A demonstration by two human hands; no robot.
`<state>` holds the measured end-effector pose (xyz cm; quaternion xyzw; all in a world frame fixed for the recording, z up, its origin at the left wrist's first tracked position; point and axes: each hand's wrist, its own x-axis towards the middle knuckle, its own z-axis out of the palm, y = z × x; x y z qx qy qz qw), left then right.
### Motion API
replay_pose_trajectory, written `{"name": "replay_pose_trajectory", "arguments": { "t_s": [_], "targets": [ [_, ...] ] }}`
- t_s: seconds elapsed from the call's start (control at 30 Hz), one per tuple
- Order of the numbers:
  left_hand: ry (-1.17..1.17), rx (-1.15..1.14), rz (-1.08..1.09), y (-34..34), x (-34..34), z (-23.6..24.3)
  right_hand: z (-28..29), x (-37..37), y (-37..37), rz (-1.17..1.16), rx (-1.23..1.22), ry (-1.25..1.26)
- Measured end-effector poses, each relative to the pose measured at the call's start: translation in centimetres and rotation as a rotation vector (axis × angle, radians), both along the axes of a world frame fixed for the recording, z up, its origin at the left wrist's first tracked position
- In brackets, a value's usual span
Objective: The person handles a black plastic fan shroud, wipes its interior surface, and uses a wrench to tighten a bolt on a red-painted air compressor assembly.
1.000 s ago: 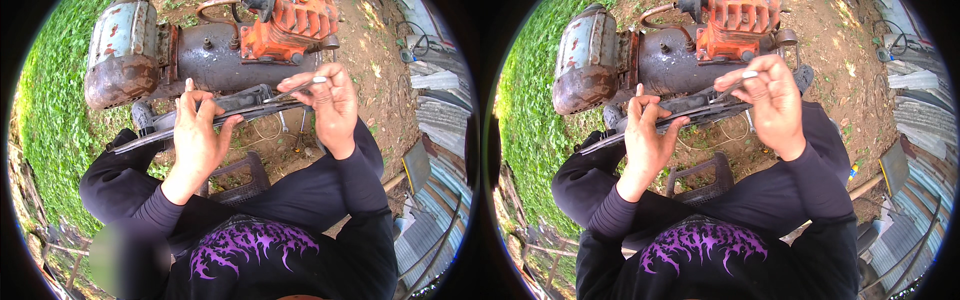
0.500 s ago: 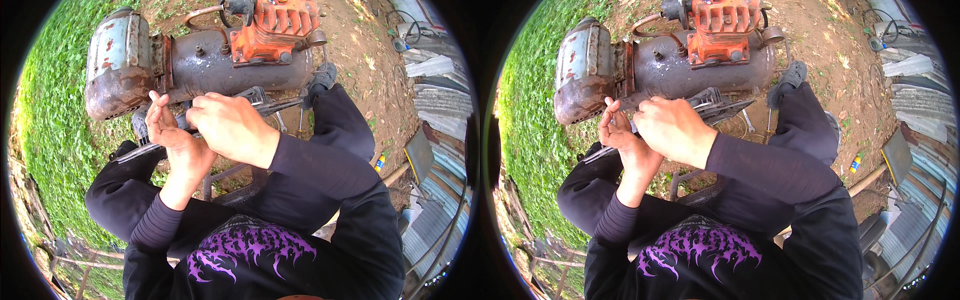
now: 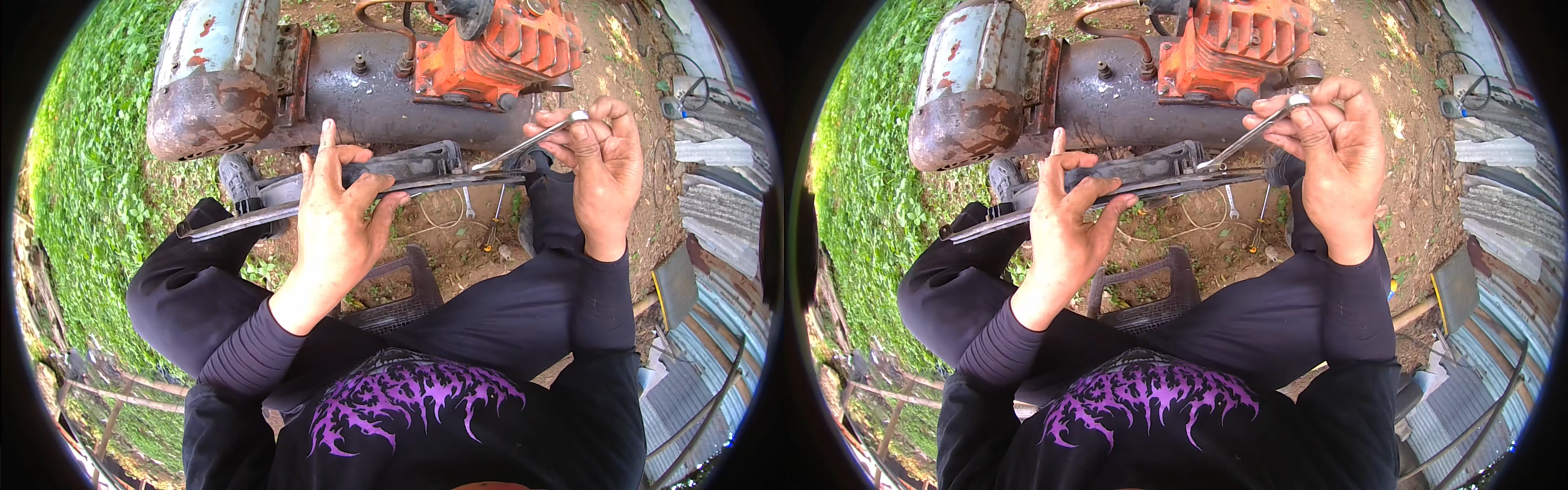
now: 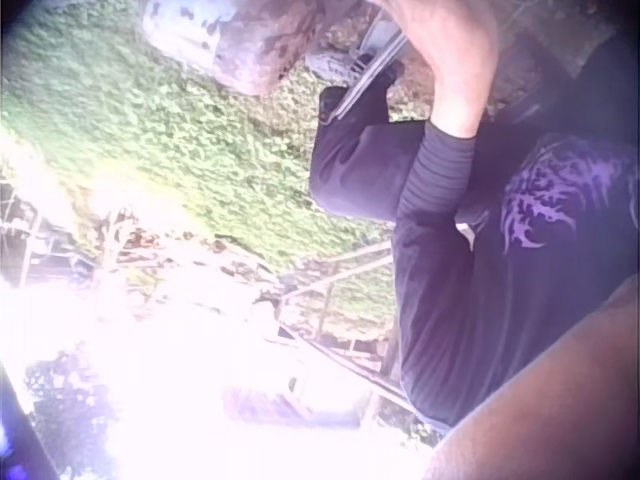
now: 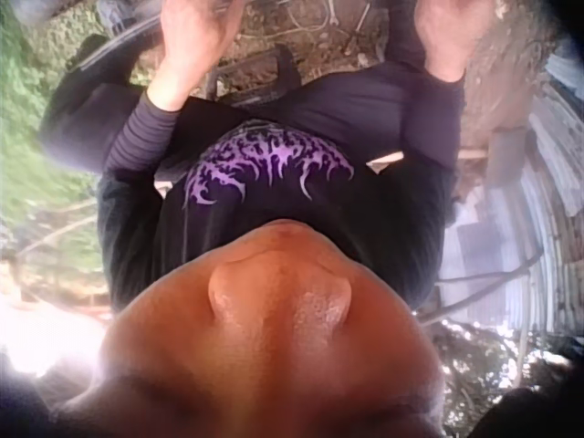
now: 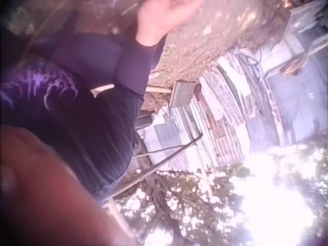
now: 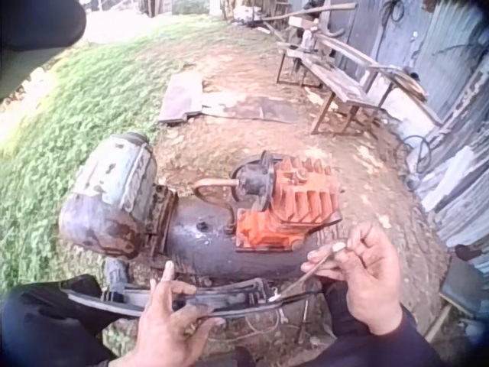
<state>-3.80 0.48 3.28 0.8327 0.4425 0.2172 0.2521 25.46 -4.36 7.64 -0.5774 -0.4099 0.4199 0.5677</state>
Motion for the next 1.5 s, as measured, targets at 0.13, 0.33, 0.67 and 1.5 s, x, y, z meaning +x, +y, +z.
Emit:
{"name": "replay_pose_trajectory", "arguments": {
  "t_s": [0.13, 0.33, 0.67, 1.5],
  "targets": [
    [0.005, 0.002, 0.012, 0.2, 0.3, -0.2, -0.6, 0.4, -0.7, -0.050, -0.067, 0.024],
    [0.001, -0.021, 0.016, 0.2, 0.6, 0.1, -2.7, 1.2, -1.6, -0.049, -0.180, 0.142],
    [0.004, -0.030, 0.014, 0.1, 0.6, 0.0, -3.1, 2.2, -2.4, 0.007, -0.202, 0.116],
    [-0.146, 0.094, 0.009, -0.1, -0.3, -0.7, 0.4, -5.1, 3.1, 0.112, 0.162, -0.129]
  ]
}}
